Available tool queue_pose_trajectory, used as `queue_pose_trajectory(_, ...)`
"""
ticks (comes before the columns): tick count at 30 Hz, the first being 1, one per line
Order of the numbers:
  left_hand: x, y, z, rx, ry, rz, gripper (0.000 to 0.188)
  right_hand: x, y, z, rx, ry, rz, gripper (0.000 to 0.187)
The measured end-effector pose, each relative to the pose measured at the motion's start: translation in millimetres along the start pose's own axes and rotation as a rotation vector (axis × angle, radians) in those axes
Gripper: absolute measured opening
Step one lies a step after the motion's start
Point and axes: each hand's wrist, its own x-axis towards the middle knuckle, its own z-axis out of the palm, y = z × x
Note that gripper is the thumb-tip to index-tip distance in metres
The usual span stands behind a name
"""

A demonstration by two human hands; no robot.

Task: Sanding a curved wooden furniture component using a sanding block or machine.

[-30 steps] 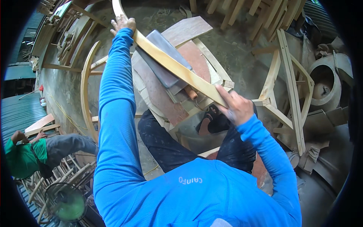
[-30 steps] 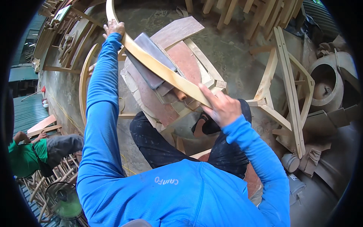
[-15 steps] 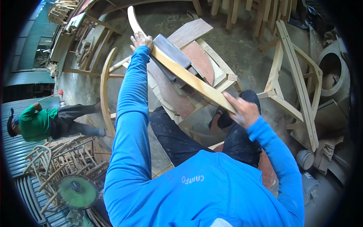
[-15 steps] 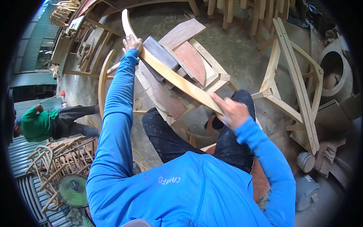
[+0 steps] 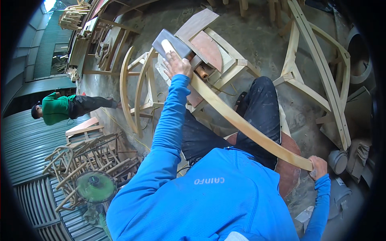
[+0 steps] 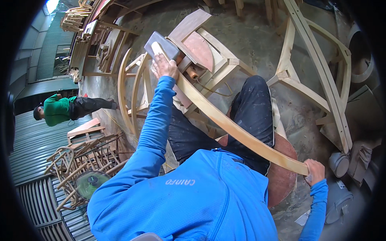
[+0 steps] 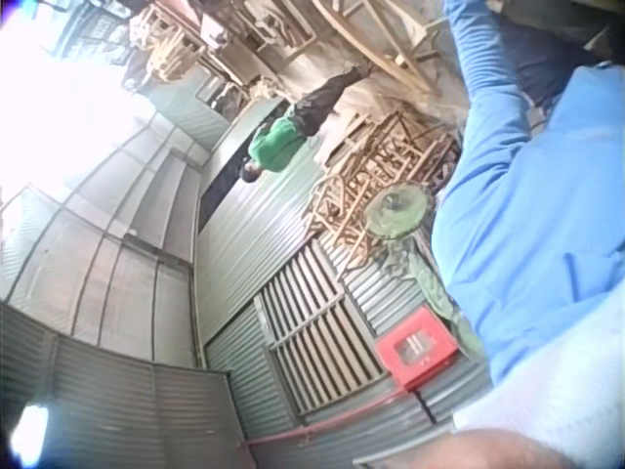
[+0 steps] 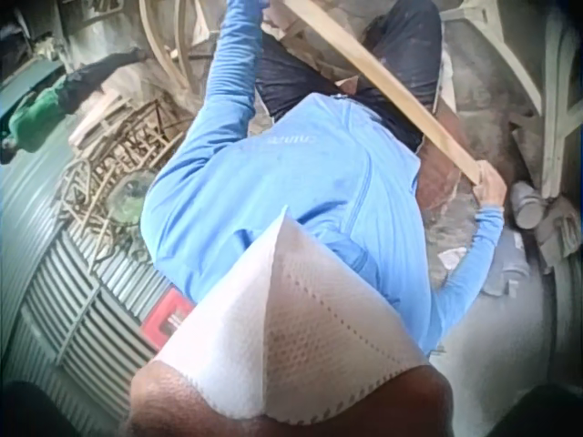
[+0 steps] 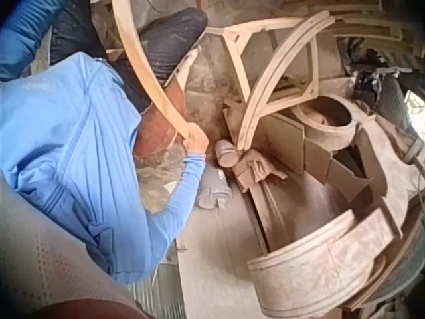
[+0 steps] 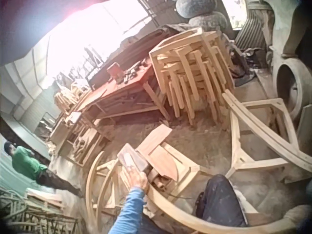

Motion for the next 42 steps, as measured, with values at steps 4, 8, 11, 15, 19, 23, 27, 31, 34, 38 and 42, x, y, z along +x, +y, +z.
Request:
queue_pose_trajectory(4, 12, 3, 1, 0.021, 0.02, -0.05, 0.078, 13, 0, -9, -0.032, -0.007, 0.027, 0.021)
queue_pose_trajectory(8, 77, -19, -4, -0.025, 0.046, -0.03, 0.074, 70, -33, -22, 0.006, -0.023, -0.02, 0.024)
queue_pose_trajectory(11, 115, -41, -5, 0.032, 0.053, -0.036, 0.074, 97, -52, -28, 0.04, -0.018, -0.049, 0.026)
queue_pose_trajectory(15, 65, -27, 10, -0.046, 0.059, -0.027, 0.076, 57, -27, -25, 0.004, -0.036, -0.04, 0.027)
queue_pose_trajectory(19, 9, 7, 3, 0.001, 0.041, -0.051, 0.076, -3, -9, -16, -0.069, -0.031, 0.025, 0.028)
queue_pose_trajectory(23, 38, -14, 2, -0.013, 0.057, -0.042, 0.076, 28, -37, -28, -0.009, -0.027, -0.049, 0.039)
queue_pose_trajectory(27, 101, -40, 3, -0.052, 0.062, -0.036, 0.074, 80, -75, -47, 0.01, 0.042, -0.119, 0.059)
queue_pose_trajectory(31, 159, -62, 7, -0.081, 0.074, -0.017, 0.074, 129, -94, -53, -0.03, 0.126, -0.301, 0.077)
queue_pose_trajectory(34, 208, -80, 11, -0.105, 0.105, 0.003, 0.073, 168, -121, -54, -0.072, 0.106, -0.326, 0.079)
queue_pose_trajectory(38, 270, -88, 9, -0.108, 0.182, 0.053, 0.066, 205, -156, -34, -0.087, 0.147, -0.29, 0.084)
queue_pose_trajectory(42, 301, -88, 7, -0.102, 0.167, -0.062, 0.069, 242, -193, -13, -0.095, 0.247, -0.231, 0.081)
